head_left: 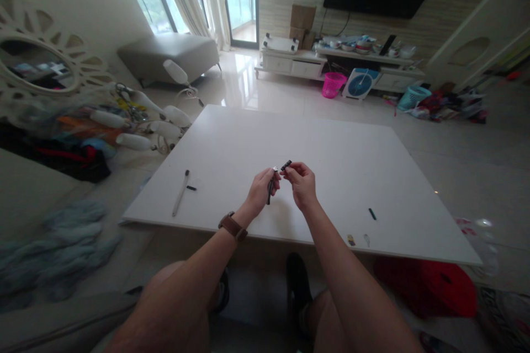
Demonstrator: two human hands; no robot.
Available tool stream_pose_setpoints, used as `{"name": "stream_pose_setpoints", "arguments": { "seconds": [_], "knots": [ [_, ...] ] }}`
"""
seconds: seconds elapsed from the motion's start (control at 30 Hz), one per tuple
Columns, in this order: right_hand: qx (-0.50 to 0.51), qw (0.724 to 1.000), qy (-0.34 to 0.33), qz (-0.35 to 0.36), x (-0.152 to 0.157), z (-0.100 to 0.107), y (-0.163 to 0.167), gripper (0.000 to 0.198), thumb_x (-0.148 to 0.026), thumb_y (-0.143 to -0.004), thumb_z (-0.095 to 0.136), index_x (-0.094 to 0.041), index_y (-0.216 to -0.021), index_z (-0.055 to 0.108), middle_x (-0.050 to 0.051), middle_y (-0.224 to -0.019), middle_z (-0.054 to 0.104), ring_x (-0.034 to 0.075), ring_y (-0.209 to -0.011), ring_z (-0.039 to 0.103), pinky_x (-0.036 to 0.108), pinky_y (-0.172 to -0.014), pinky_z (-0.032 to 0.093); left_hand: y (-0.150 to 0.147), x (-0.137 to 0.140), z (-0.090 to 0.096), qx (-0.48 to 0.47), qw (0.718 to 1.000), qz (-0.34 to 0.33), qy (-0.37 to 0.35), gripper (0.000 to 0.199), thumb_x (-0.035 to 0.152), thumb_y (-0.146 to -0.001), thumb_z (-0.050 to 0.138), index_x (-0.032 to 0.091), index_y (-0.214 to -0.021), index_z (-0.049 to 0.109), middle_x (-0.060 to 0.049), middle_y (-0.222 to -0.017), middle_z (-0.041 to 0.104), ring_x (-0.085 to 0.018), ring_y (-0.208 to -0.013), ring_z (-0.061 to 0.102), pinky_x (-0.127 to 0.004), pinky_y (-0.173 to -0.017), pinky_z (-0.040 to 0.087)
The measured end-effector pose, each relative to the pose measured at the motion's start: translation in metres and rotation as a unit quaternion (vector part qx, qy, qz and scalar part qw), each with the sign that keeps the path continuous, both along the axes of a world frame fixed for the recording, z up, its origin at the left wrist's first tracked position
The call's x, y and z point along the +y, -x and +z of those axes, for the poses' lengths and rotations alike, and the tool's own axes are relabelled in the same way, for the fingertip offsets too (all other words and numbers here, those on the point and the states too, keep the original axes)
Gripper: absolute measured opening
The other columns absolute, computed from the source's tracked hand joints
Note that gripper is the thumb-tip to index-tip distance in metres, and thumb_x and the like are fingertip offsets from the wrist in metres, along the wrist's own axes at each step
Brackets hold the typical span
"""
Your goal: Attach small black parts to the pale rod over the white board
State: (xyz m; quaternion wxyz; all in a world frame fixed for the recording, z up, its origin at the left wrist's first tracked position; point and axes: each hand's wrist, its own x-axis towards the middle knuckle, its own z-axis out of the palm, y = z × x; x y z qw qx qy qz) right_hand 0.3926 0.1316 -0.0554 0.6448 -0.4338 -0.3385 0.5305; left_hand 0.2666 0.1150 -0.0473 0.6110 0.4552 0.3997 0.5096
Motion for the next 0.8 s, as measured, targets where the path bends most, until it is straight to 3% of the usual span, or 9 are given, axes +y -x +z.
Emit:
{"name": "stream_pose_setpoints", "arguments": {
  "seconds": [0.4,0.8],
  "knots": [
    [0.001,0.999,-0.04,0.021,0.003,-0.002,0.005,0.018,-0.023,-0.064,0.08,-0.019,-0.077,0.068,0.001,-0.079,0.073,0.015,-0.073,0.064,0.03,-0.074,0.052,-0.004,0.0,0.001,-0.049,0.998,-0.032,0.025,0.037,0.052,-0.089,0.054,0.016,-0.08,0.058,0.002,-0.057,0.055,-0.008,-0.042,0.045,-0.022,-0.043,0.031],
    [-0.024,0.996,-0.071,0.045,-0.008,0.008,0.002,0.015,-0.022,-0.066,0.079,-0.02,-0.078,0.07,0.003,-0.089,0.076,0.018,-0.083,0.068,0.036,-0.083,0.055,-0.004,-0.004,0.002,-0.028,0.999,-0.034,-0.01,0.038,0.053,-0.09,0.056,0.017,-0.081,0.056,0.002,-0.061,0.054,-0.007,-0.046,0.045,-0.02,-0.045,0.033]
  ]
}}
